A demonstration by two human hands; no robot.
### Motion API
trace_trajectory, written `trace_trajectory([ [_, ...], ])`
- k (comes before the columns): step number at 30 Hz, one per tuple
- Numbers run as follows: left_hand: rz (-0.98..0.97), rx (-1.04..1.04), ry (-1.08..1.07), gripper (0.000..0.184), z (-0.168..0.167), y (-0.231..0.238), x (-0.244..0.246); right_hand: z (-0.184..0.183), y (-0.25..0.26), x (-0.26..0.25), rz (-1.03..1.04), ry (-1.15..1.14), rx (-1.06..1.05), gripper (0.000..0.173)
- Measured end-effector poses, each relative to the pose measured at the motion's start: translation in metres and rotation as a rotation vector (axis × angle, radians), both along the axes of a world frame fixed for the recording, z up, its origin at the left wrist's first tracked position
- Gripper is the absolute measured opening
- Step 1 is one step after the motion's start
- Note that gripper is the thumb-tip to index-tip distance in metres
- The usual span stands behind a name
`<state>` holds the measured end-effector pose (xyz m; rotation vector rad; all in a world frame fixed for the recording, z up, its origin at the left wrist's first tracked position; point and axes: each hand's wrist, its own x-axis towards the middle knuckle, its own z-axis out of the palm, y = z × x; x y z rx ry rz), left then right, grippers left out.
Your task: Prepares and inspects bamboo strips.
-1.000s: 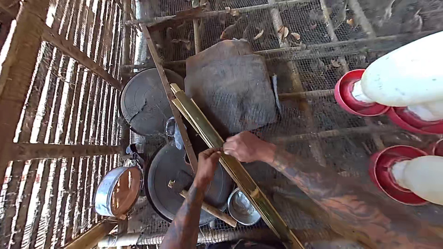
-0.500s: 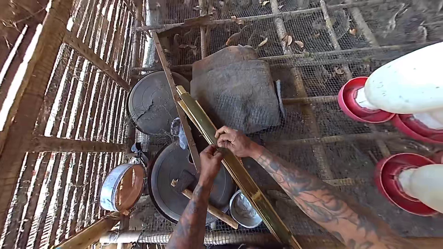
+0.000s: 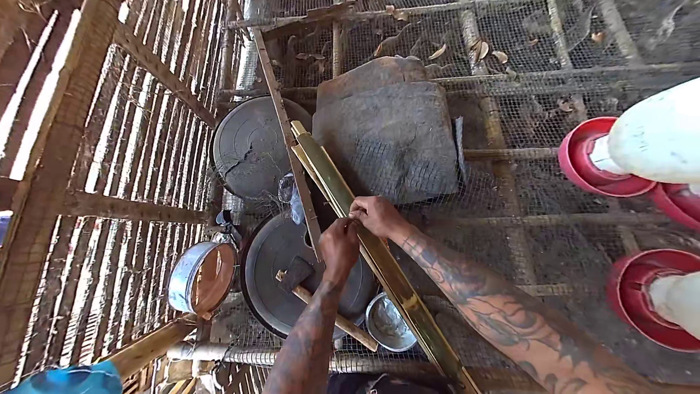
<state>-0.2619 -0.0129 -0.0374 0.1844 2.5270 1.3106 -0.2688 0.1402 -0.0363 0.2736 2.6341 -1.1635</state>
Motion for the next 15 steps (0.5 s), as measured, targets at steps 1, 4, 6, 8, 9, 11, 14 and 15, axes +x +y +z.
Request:
trace_trajectory([
  [1,0.071,0.128,-0.275,0.016,0.01,0.0,-0.004,-0.002,0.004,0.007,0.022,0.135,0.054,0.021],
  [4,0.284,0.547,-0.763,0.02,0.018,-0.001,-0.007,-0.003,0.016,0.026,0.191,0.385,0.08,0.026],
  [6,0.311,0.615,-0.792,0.021,0.018,-0.001,-0.006,-0.007,0.012,0.036,0.288,0.418,0.114,0.019],
  [8,0.312,0.59,-0.715,0.021,0.016,0.002,-0.005,-0.013,0.008,0.037,0.326,0.487,0.187,0.016],
  [9,0.307,0.555,-0.656,0.021,0.014,0.003,-0.005,-0.013,0.009,0.035,0.366,0.514,0.222,0.015],
  [11,0.28,0.486,-0.546,0.019,0.007,0.002,-0.002,-0.014,0.011,0.032,0.444,0.527,0.269,0.017],
  [14,0.267,0.419,-0.457,0.019,-0.005,-0.004,0.002,-0.017,0.011,0.024,0.439,0.48,0.374,0.027],
  [15,0.266,0.343,-0.437,0.019,-0.012,-0.012,0.005,-0.021,0.017,0.021,0.402,0.399,0.424,0.028],
])
